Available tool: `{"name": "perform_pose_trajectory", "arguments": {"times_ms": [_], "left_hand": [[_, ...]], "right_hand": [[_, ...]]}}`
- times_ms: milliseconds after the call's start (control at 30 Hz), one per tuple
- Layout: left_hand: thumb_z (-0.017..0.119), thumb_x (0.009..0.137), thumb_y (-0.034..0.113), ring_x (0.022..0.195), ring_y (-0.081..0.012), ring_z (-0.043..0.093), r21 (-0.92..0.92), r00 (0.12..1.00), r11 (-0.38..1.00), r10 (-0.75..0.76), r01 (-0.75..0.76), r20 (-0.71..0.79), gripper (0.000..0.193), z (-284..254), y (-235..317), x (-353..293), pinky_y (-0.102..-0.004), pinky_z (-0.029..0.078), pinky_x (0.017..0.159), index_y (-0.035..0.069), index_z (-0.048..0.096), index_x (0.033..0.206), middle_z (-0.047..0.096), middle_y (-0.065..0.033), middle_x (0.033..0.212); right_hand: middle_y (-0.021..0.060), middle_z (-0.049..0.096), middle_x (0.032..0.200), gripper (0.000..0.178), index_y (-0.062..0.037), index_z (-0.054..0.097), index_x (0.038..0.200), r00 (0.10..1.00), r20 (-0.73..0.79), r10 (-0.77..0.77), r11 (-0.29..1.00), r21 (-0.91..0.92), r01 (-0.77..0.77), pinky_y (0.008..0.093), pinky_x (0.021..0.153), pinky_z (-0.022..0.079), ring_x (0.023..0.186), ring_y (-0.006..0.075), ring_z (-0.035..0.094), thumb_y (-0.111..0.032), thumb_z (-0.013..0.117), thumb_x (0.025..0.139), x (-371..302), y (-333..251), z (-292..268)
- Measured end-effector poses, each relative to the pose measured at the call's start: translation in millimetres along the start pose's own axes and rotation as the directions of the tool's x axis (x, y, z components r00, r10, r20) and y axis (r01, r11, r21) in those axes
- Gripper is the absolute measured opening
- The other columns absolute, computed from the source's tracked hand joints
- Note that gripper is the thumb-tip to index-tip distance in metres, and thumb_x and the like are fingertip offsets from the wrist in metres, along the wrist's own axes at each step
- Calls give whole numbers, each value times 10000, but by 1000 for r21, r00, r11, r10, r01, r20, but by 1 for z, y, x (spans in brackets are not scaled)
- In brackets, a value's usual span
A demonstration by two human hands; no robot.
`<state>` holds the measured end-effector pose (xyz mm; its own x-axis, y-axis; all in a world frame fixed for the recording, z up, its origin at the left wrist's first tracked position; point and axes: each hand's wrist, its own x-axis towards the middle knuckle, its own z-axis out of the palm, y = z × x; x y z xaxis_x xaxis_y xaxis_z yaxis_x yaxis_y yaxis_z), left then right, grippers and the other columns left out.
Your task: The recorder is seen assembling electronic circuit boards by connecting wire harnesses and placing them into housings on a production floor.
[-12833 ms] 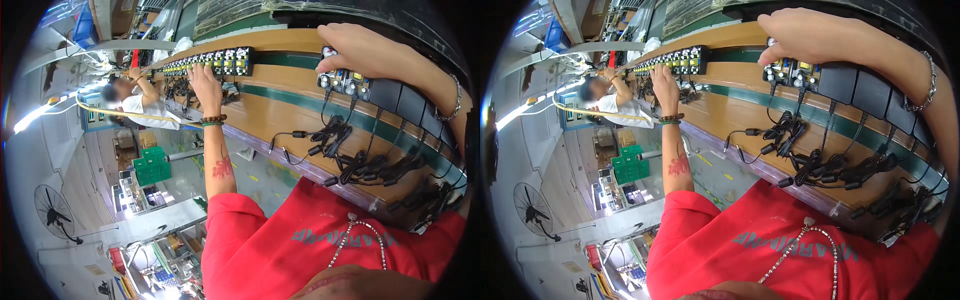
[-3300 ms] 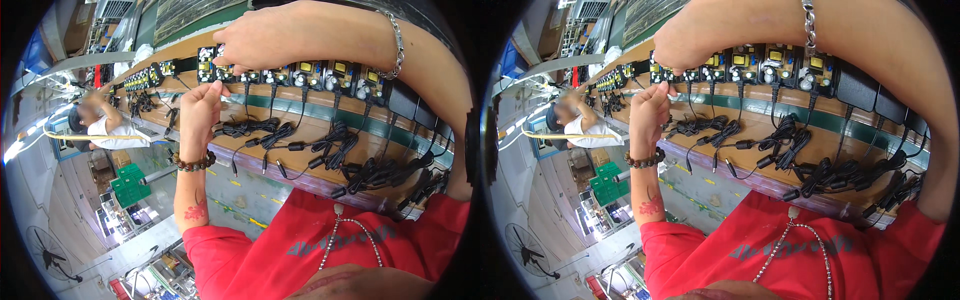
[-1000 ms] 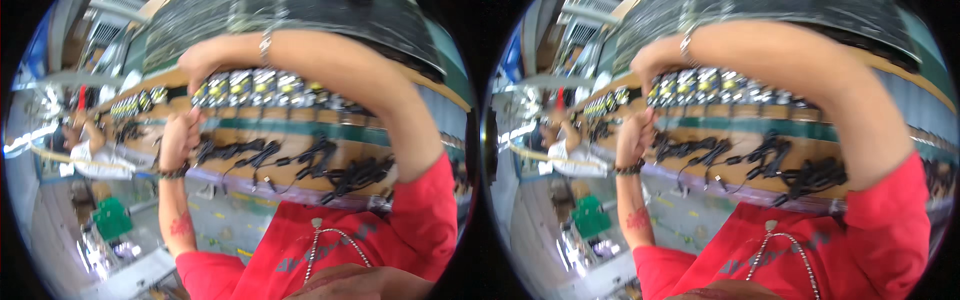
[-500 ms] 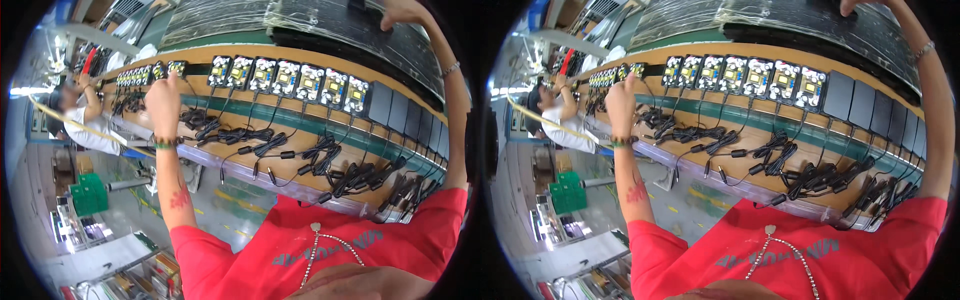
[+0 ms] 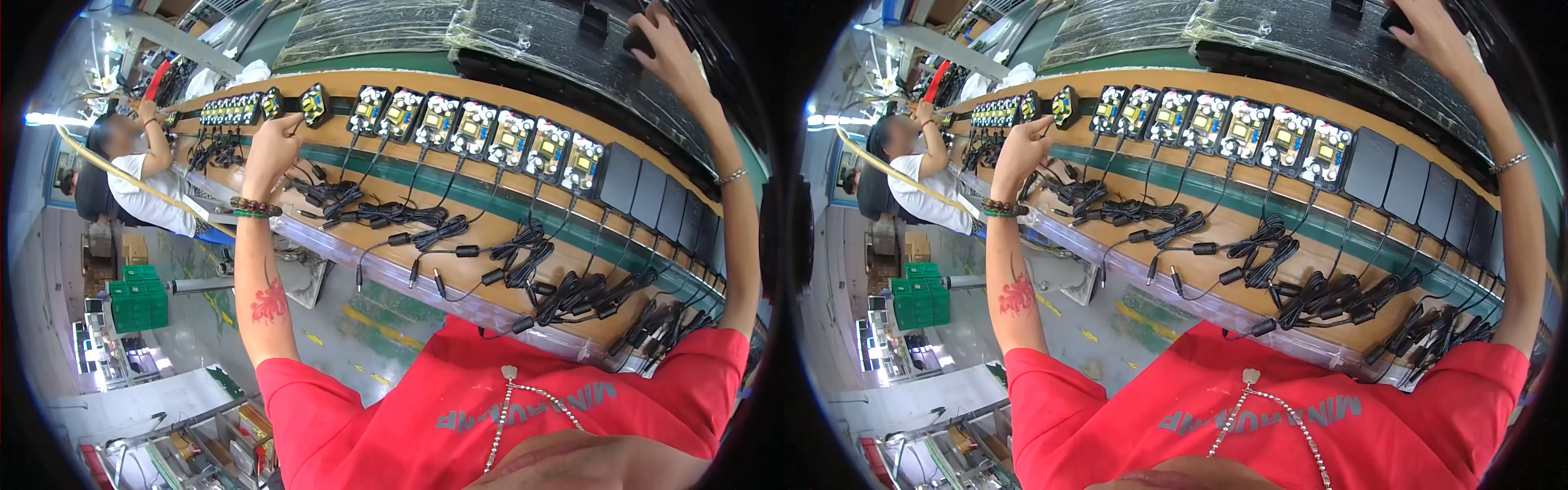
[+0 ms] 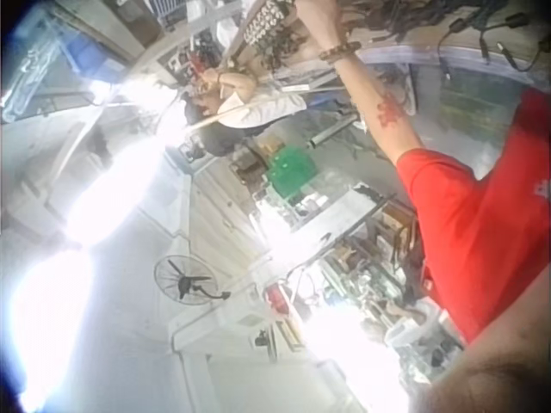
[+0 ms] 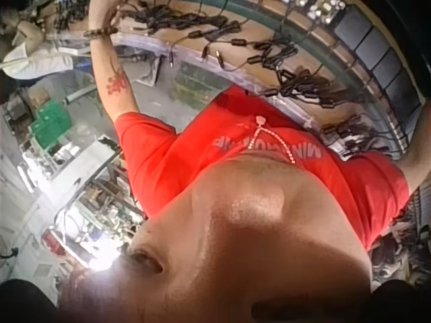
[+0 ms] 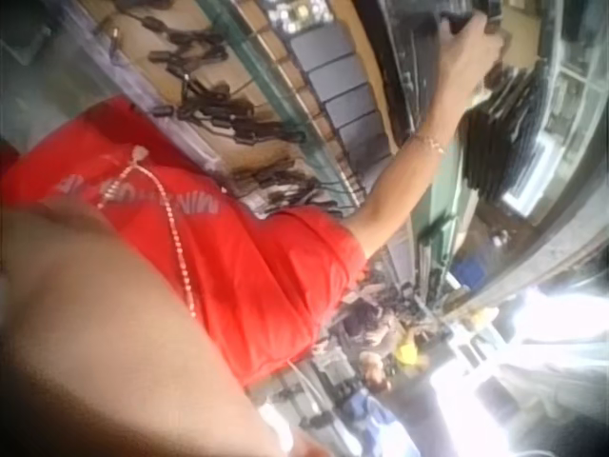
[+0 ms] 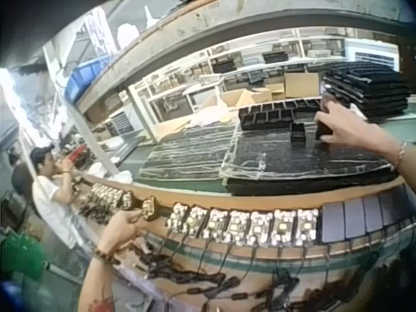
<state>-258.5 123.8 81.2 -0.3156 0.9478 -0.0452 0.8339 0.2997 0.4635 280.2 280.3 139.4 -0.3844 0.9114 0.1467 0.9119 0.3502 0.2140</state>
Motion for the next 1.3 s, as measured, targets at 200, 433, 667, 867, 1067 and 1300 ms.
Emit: {"name": "perform_pose_trajectory", "arguments": {"times_ms": [200, 433, 667, 867, 1067, 1300], "left_hand": [[594, 866, 39, 546, -134, 590, 17, 971, 972, 234, -235, 57, 480, 7, 23, -1, -291, 488, 569, 60, 635, 1344, 653, -92, 691], [602, 913, 56, 572, -59, 506, -178, 965, 972, 188, -155, 185, 478, 9, 39, -15, -261, 416, 515, -57, 559, 1375, 571, 7, 706], [581, 946, 62, 554, -58, 476, -284, 969, 953, 163, -105, 189, 424, 19, 37, -11, -244, 407, 505, -87, 569, 1344, 534, 15, 710], [577, 961, 77, 552, -58, 464, -208, 981, 972, 137, -106, 137, 407, 19, 43, -18, -239, 402, 498, -94, 576, 1331, 522, 17, 709], [577, 965, 76, 555, -55, 469, -226, 981, 968, 144, -111, 132, 413, 21, 36, -15, -238, 395, 492, -89, 570, 1344, 524, 15, 711], [585, 971, 88, 561, -53, 472, -256, 982, 962, 135, -99, 129, 427, 22, 30, -11, -233, 392, 504, -70, 562, 1368, 523, 17, 712]], "right_hand": [[206, 618, 1195, 720, 12, 555, 1356, 924, -251, -289, 949, 50, 311, 421, 960, 502, 1146, 342, 603, -271, 822, 750, -17, 29, 49], [205, 652, 1072, 621, 27, 539, 1329, 926, 342, -158, 898, 440, -9, 412, 873, 502, 1001, 321, 623, -342, 755, 879, -16, 16, -16], [143, 681, 1003, 442, 24, 642, 1118, 975, 100, -200, 769, 632, 93, 441, 784, 526, 888, 293, 654, -342, 733, 888, -66, -70, -63], [228, 646, 1077, 626, 60, 584, 1213, 934, -33, -356, 887, 303, 349, 431, 925, 502, 1067, 396, 621, -304, 820, 763, -102, -119, -42], [243, 668, 755, 266, 78, 662, 742, 834, -257, -488, 812, 216, 542, 430, 661, 552, 774, 364, 690, -160, 767, 792, -97, -123, -13], [185, 665, 727, 265, 86, 592, 740, 852, -65, -520, 789, 346, 508, 415, 658, 554, 741, 378, 676, -118, 749, 805, -81, -121, -24]]}}
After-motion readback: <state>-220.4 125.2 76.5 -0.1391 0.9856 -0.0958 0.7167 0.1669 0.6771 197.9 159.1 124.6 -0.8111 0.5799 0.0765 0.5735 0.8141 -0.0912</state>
